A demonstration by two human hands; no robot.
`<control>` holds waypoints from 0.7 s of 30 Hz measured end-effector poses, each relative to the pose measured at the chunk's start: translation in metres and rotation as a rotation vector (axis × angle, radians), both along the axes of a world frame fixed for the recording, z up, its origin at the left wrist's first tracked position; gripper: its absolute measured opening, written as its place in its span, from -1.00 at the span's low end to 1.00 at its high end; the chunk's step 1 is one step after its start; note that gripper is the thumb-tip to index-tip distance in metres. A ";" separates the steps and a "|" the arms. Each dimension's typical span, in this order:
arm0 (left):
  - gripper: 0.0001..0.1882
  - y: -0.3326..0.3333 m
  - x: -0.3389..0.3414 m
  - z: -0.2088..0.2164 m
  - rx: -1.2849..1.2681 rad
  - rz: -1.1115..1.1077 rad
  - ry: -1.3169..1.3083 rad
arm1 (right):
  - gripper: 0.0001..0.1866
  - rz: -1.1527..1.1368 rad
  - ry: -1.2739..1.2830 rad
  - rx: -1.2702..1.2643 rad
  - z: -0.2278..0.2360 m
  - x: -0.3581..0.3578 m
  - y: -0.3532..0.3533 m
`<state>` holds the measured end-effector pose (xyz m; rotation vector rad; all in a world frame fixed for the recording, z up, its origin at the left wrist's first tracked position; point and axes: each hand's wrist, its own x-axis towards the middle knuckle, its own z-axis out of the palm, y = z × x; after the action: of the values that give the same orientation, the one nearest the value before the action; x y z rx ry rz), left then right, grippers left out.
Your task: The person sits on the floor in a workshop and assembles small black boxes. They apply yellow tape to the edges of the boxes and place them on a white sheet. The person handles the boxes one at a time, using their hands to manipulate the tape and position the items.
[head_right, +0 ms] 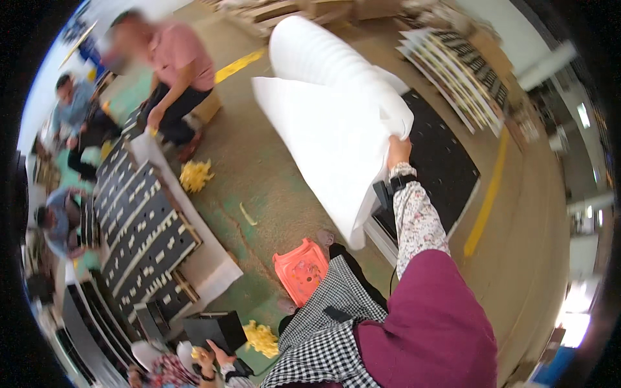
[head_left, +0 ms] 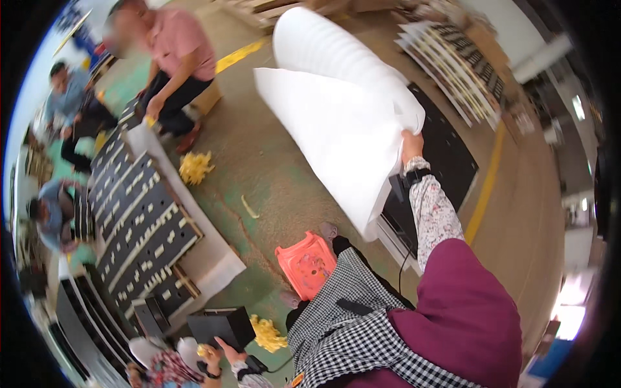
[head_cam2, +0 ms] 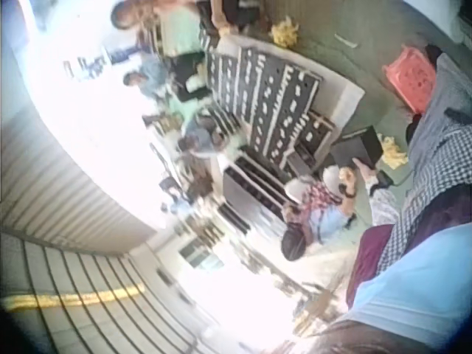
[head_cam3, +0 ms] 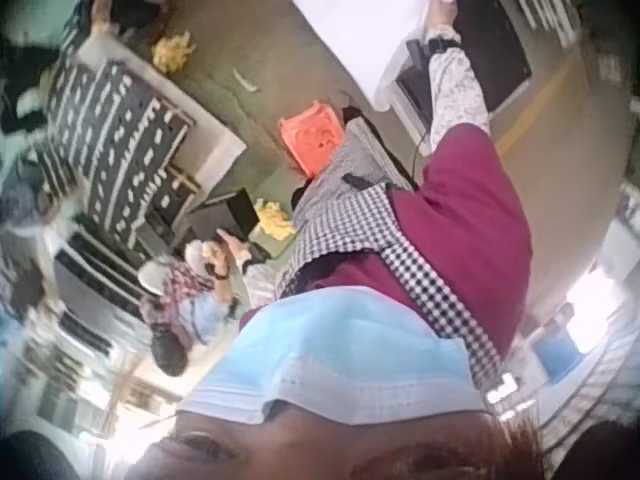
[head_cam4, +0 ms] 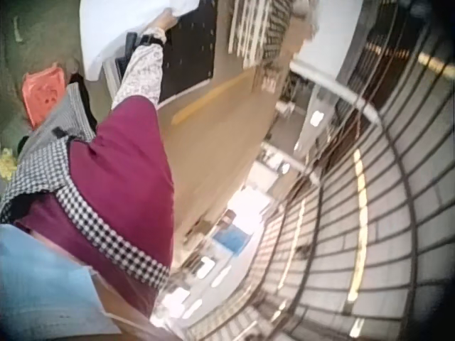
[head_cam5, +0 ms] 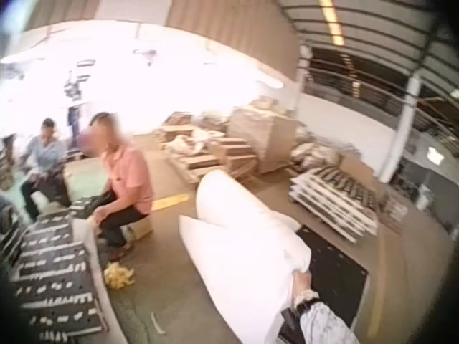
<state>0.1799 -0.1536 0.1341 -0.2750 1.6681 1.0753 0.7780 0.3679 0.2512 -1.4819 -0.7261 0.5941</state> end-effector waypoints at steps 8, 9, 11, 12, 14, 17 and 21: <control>-0.26 -0.029 -0.005 -0.033 -0.279 -0.335 0.632 | -0.67 -0.480 0.011 0.156 0.130 0.191 -0.102; -0.27 -0.019 0.015 -0.029 -0.228 -0.315 0.598 | -0.68 -0.526 0.003 0.104 0.142 0.230 -0.117; -0.27 0.005 0.062 -0.006 -0.134 -0.282 0.506 | -0.70 -0.608 0.002 0.001 0.160 0.293 -0.150; -0.27 0.016 0.095 0.008 -0.095 -0.246 0.437 | -0.71 -0.629 0.007 -0.043 0.171 0.315 -0.160; -0.27 0.036 0.155 0.027 -0.028 -0.228 0.324 | -0.73 -0.706 -0.011 0.048 0.195 0.370 -0.187; -0.27 0.076 0.226 0.045 0.058 -0.212 0.227 | -0.75 -0.727 -0.076 0.297 0.234 0.481 -0.230; -0.27 0.123 0.250 0.079 0.154 -0.168 0.245 | -0.62 -0.750 -0.279 0.542 0.292 0.561 -0.261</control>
<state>0.4298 -0.0301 0.2131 0.0998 1.7766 1.1367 1.3394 0.1066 0.5432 -1.2034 -0.4341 -0.3666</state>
